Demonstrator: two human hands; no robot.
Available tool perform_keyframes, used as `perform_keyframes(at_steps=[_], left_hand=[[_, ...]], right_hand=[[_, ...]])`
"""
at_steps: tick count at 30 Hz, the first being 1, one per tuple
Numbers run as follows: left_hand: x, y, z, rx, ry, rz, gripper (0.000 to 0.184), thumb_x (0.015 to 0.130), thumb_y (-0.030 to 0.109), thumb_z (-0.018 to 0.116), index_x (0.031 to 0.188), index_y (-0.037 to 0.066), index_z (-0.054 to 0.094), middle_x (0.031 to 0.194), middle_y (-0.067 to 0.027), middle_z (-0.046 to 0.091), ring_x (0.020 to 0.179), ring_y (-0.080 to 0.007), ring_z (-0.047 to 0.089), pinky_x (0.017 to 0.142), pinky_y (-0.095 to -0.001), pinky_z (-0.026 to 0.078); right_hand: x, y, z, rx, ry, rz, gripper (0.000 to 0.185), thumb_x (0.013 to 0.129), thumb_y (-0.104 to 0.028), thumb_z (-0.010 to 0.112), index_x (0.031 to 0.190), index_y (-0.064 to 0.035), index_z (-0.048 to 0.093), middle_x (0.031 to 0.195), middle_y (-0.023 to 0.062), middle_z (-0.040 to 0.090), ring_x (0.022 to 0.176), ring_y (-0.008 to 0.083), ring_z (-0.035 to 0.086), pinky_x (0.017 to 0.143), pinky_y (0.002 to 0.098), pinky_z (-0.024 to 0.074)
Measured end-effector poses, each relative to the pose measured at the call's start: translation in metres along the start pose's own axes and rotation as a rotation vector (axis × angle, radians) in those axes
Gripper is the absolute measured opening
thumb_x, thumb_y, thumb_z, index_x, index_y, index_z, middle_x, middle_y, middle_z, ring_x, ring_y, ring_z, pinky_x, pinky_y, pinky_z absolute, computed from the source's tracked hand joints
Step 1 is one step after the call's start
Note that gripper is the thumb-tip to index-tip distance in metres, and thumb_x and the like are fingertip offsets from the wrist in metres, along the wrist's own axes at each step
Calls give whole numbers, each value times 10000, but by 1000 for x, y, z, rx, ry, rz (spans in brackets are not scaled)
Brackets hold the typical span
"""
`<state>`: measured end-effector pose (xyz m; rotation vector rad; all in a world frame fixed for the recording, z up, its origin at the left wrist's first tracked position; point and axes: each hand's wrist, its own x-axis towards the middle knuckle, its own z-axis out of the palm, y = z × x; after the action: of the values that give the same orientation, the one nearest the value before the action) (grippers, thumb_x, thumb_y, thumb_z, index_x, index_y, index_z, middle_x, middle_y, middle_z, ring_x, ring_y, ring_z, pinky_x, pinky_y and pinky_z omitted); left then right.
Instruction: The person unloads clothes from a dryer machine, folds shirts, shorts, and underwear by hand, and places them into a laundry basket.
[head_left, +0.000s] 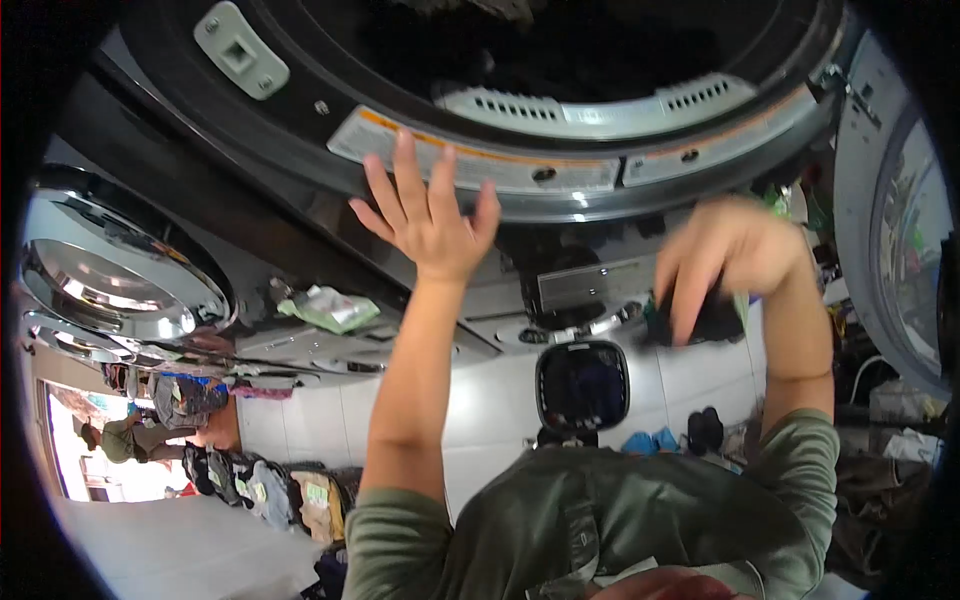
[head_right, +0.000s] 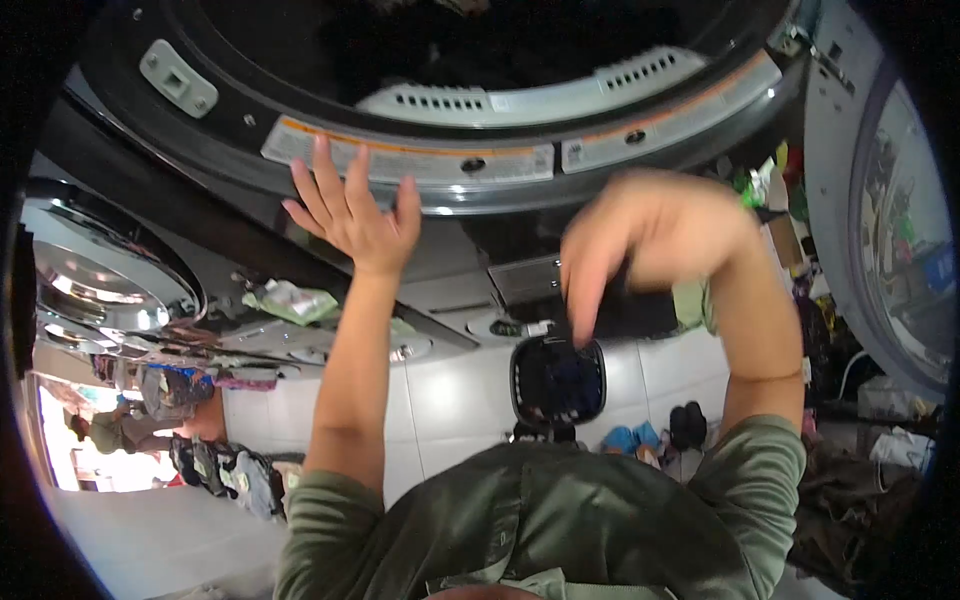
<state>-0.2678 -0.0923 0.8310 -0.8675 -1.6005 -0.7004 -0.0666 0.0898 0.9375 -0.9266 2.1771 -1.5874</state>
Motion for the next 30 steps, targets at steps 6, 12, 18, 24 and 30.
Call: perform_keyframes(at_steps=[6, 12, 18, 24, 30], left_hand=[[-4, -4, 3, -31, 48, 12, 300, 776, 353, 522, 982, 142, 579, 1226, -129, 500, 1206, -345, 375, 1052, -460, -10], [-4, -7, 0, -32, 31, 58, 294, 773, 332, 520, 957, 107, 564, 1189, -168, 516, 1186, -334, 395, 1056, -438, -5], [-2, -2, 0, -25, 8, -10, 238, 733, 310, 540, 905, 157, 599, 1193, -85, 537, 1171, -294, 425, 1053, -455, -31], [5, 6, -8, -10, -35, -35, 384, 705, 337, 589, 1028, 135, 543, 1247, -65, 481, 1176, -277, 400, 1031, -505, 12], [53, 92, -43, -355, -72, -366, 981, 512, 445, 768, 1261, 40, 281, 1402, -213, 130, 1286, -422, 122, 943, -652, 105]], right_hand=[[-12, 6, -207, -1316, 1581, 443, 340, 827, -275, 491, 998, 7, 574, 1006, 172, 585, 921, 296, 555, 806, 355, 447], [75, 58, -175, -1092, 287, 1472, 442, 734, -321, 621, 1040, -3, 601, 1096, 198, 564, 980, 325, 564, 838, 385, 454], [20, 5, -207, -1214, 728, 1085, 282, 736, -157, 610, 953, 23, 586, 695, 165, 620, 616, 261, 617, 581, 399, 502], [4, -161, -134, 151, 1567, -449, 290, 851, -146, 356, 887, 22, 589, 855, 146, 629, 779, 251, 601, 752, 378, 506], [-55, -233, -50, -127, 1033, -831, 296, 887, -116, 344, 926, 55, 583, 921, 162, 619, 827, 259, 611, 779, 351, 506]])
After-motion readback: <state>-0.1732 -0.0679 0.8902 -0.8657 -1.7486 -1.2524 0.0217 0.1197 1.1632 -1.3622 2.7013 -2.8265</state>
